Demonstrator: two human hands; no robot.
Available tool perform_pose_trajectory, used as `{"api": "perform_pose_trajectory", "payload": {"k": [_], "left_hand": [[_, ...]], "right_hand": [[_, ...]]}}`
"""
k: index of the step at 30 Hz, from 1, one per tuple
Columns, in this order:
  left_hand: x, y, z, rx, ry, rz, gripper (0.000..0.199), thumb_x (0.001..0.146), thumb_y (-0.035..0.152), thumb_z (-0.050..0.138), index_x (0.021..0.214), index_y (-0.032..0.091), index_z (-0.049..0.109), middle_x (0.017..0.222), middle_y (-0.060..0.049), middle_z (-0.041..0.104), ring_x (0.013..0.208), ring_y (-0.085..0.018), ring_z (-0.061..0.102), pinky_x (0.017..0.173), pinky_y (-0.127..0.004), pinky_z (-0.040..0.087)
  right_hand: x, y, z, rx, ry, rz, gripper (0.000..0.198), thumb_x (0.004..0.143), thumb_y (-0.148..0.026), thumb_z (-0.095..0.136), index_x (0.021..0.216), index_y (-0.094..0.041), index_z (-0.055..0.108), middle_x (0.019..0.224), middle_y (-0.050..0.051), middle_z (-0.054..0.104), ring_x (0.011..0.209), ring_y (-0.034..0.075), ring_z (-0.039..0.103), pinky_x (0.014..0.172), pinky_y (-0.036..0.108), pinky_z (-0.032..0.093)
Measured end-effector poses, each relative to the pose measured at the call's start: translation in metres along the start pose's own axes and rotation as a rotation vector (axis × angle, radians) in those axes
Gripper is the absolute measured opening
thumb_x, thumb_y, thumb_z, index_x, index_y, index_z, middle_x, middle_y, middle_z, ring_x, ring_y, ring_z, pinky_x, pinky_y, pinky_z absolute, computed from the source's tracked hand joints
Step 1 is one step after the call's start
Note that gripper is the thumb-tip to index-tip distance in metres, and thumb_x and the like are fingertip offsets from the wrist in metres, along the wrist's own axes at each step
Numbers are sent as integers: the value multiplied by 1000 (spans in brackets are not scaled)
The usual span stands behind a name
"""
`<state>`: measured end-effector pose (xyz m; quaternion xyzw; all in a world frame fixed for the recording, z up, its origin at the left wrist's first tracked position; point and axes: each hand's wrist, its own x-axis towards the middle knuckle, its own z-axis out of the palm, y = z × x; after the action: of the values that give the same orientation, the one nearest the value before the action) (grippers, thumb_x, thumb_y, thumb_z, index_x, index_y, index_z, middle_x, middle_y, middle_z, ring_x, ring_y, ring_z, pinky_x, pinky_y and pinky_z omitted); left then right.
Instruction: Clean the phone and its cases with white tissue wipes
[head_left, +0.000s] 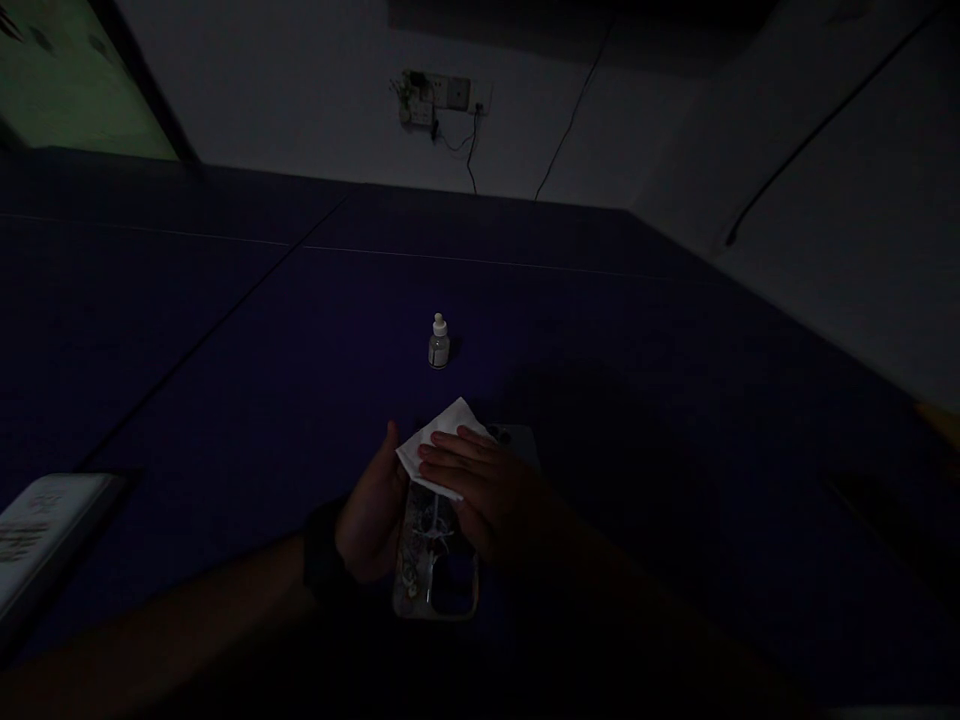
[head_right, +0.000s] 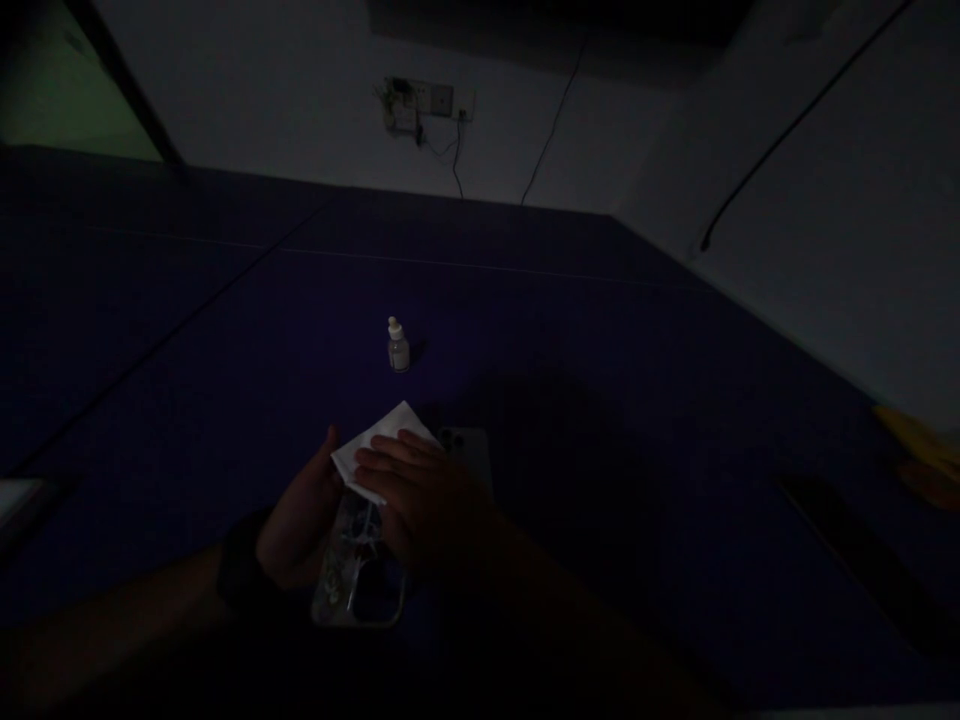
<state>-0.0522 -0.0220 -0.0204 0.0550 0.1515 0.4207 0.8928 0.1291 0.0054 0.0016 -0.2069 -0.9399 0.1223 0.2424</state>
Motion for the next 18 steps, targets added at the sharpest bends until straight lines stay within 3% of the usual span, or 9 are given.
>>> {"api": "perform_pose_trajectory", "payload": {"k": [5, 11, 14, 18], "left_hand": [[3, 0, -1, 46, 29, 64, 59, 100, 63, 46, 140, 21, 58, 98, -7, 73, 92, -21, 72, 93, -35, 52], [1, 2, -3, -104, 23, -16, 55, 98, 63, 50, 120, 15, 66, 83, -5, 70, 75, -17, 69, 79, -29, 53], [4, 1, 3, -47, 19, 54, 60, 100, 64, 43, 132, 16, 62, 89, -7, 70, 79, -19, 68, 85, -34, 53], [8, -3, 3, 5, 10, 90, 61, 100, 64, 45, 140, 20, 57, 104, -10, 72, 93, -23, 70, 92, -37, 51]], "right_hand": [[2, 2, 5, -87, 66, 91, 47, 97, -11, 42, 141, -4, 58, 151, 19, 57, 147, 26, 47, 124, 50, 39], [2, -2, 4, -32, 26, -43, 44, 97, -14, 42, 135, -8, 63, 144, 14, 64, 142, 22, 54, 123, 45, 41], [-4, 4, -3, -15, 66, 52, 41, 97, -14, 40, 128, -13, 67, 139, 11, 69, 140, 20, 56, 122, 46, 42], [-2, 6, -2, -113, 85, 150, 47, 98, -13, 39, 139, -6, 59, 148, 16, 60, 144, 26, 52, 121, 50, 43]]}}
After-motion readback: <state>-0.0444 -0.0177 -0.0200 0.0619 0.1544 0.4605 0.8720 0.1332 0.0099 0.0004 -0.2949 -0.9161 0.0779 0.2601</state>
